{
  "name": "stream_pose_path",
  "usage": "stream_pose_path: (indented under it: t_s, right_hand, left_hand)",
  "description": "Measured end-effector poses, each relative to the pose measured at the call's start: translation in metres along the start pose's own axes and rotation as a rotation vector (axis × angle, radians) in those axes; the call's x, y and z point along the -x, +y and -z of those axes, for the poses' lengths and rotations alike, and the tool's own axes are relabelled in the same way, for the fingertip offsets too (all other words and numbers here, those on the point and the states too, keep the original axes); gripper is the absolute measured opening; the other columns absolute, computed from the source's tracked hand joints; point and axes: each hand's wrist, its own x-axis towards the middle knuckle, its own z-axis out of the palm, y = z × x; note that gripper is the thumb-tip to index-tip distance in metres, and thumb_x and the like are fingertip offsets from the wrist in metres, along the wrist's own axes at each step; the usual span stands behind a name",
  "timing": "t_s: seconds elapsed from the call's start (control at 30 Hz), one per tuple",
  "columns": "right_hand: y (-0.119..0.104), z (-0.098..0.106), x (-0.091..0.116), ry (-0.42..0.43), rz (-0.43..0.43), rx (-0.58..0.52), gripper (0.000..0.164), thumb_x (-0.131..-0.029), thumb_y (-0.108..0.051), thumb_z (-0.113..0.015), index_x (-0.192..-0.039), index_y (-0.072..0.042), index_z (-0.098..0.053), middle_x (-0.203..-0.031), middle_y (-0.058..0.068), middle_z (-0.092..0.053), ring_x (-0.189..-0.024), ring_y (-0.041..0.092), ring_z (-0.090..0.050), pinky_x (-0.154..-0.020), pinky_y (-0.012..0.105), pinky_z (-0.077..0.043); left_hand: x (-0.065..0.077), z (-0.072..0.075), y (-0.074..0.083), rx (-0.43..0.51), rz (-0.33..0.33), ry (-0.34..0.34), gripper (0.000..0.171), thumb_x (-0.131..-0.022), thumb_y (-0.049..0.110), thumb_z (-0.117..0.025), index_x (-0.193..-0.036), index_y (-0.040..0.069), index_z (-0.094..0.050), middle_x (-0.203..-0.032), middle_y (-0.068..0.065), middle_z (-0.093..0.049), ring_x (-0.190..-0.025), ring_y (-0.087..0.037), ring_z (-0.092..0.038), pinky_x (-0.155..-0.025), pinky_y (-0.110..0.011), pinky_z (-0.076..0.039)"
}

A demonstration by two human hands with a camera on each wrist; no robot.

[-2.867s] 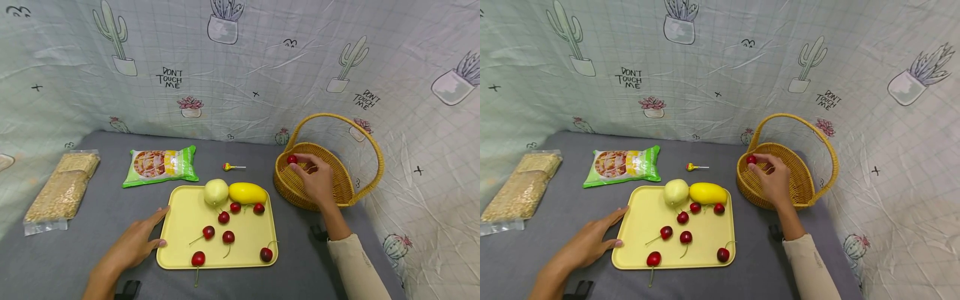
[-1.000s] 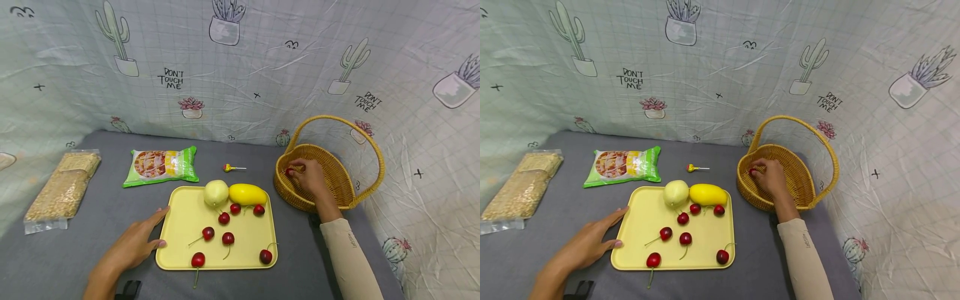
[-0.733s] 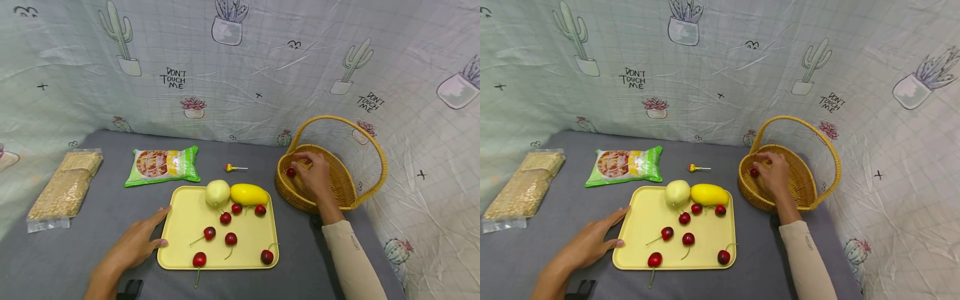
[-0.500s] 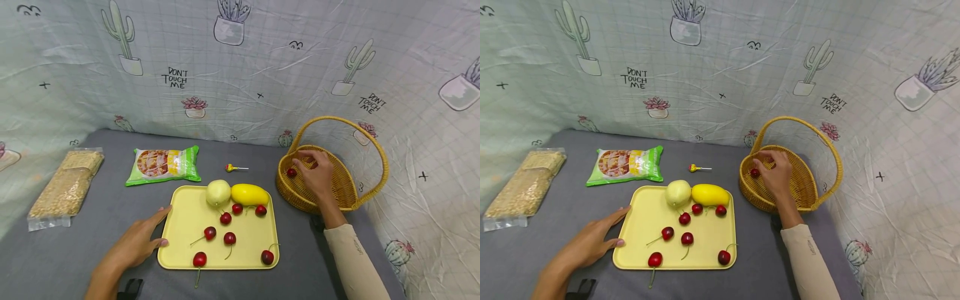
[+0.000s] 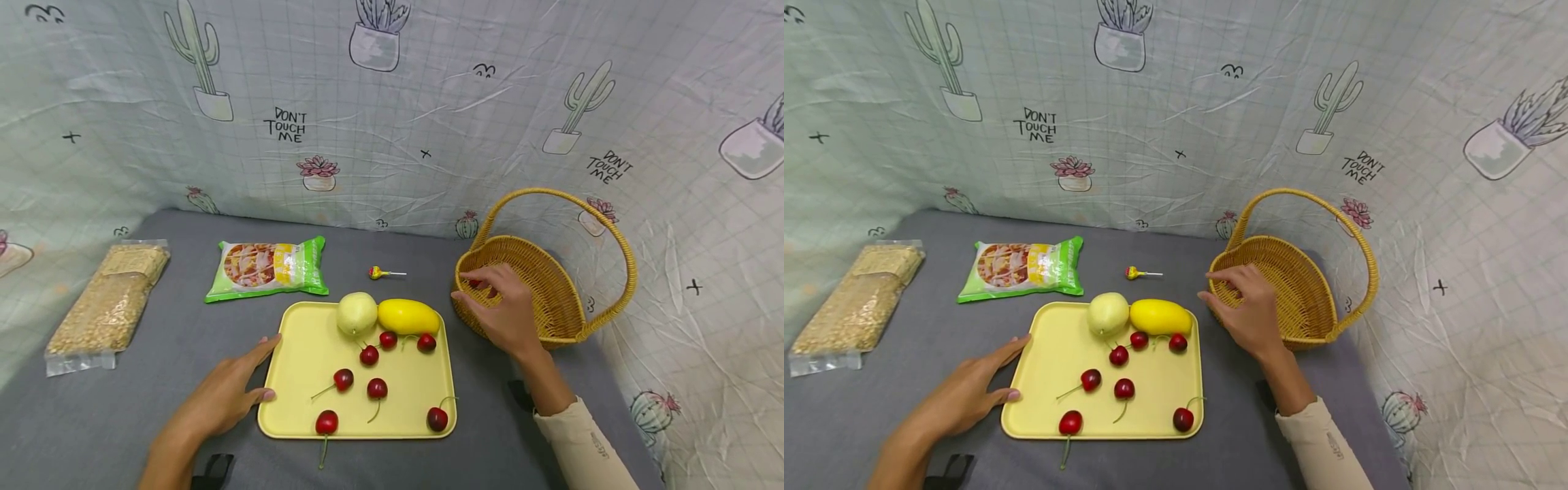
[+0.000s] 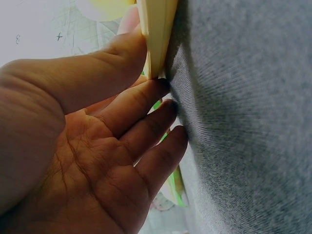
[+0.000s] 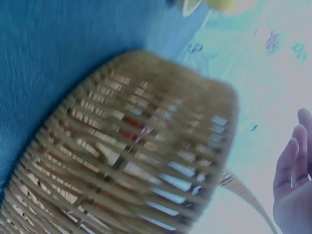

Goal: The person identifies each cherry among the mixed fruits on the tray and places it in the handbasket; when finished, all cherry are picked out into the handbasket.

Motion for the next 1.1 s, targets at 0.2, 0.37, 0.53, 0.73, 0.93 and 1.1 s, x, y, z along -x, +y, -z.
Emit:
stream_pose_path:
  t_s: [0.2, 0.37, 0.53, 0.73, 0.93, 1.1]
  right_hand:
    - [-0.017, -0.002, 0.013, -0.128, 0.058, -0.027, 0.039, -0.074, -0.01, -0.097, -0.11, -0.013, -0.082, -0.098, 0.002, -0.079, -0.077, 0.015, -0.056, -0.067, 0.019, -0.045]
    - [-0.025, -0.006, 0.025, -0.261, 0.093, -0.021, 0.037, -0.076, -0.012, -0.097, -0.109, -0.014, -0.081, -0.094, -0.001, -0.075, -0.071, 0.015, -0.057, -0.063, 0.025, -0.05]
    - [-0.03, -0.012, 0.035, -0.372, 0.091, 0.053, 0.03, -0.081, -0.023, -0.095, -0.107, -0.016, -0.081, -0.098, 0.002, -0.077, -0.07, 0.016, -0.063, -0.061, 0.027, -0.057]
    - [-0.035, -0.016, 0.042, -0.461, 0.052, 0.134, 0.031, -0.08, -0.022, -0.096, -0.107, -0.019, -0.081, -0.104, -0.001, -0.076, -0.074, 0.016, -0.064, -0.063, 0.022, -0.052]
    - [-0.038, -0.022, 0.047, -0.559, 0.021, 0.238, 0.031, -0.082, -0.023, -0.095, -0.11, -0.024, -0.081, -0.112, -0.003, -0.075, -0.087, 0.015, -0.068, -0.068, 0.025, -0.056]
    - [-0.041, -0.026, 0.048, -0.602, 0.017, 0.272, 0.03, -0.083, -0.025, -0.094, -0.111, -0.024, -0.081, -0.109, -0.004, -0.075, -0.085, 0.011, -0.065, -0.067, 0.024, -0.054]
  left_hand:
    - [0.0, 0.001, 0.001, -0.001, -0.009, 0.008, 0.091, -0.088, 0.02, -0.087, -0.164, 0.009, -0.039, -0.16, -0.035, -0.044, -0.131, -0.06, -0.057, -0.101, -0.072, -0.05]
    - [0.001, 0.001, 0.001, -0.006, -0.001, 0.001, 0.091, -0.088, 0.021, -0.087, -0.164, 0.009, -0.039, -0.16, -0.035, -0.044, -0.132, -0.06, -0.057, -0.101, -0.072, -0.05]
    - [0.001, 0.001, 0.001, -0.003, -0.001, 0.0, 0.091, -0.088, 0.021, -0.087, -0.165, 0.009, -0.039, -0.16, -0.035, -0.044, -0.133, -0.059, -0.057, -0.101, -0.072, -0.05]
    - [0.0, 0.001, 0.002, 0.005, 0.009, -0.009, 0.092, -0.088, 0.021, -0.087, -0.165, 0.01, -0.038, -0.161, -0.035, -0.043, -0.134, -0.058, -0.056, -0.102, -0.072, -0.05]
    - [0.0, 0.001, 0.002, 0.004, 0.0, -0.002, 0.091, -0.088, 0.02, -0.087, -0.165, 0.009, -0.039, -0.16, -0.035, -0.044, -0.134, -0.058, -0.057, -0.102, -0.071, -0.05]
    - [0.001, 0.001, 0.003, 0.001, 0.002, -0.003, 0.091, -0.088, 0.021, -0.087, -0.165, 0.009, -0.039, -0.161, -0.035, -0.043, -0.133, -0.059, -0.056, -0.102, -0.072, -0.05]
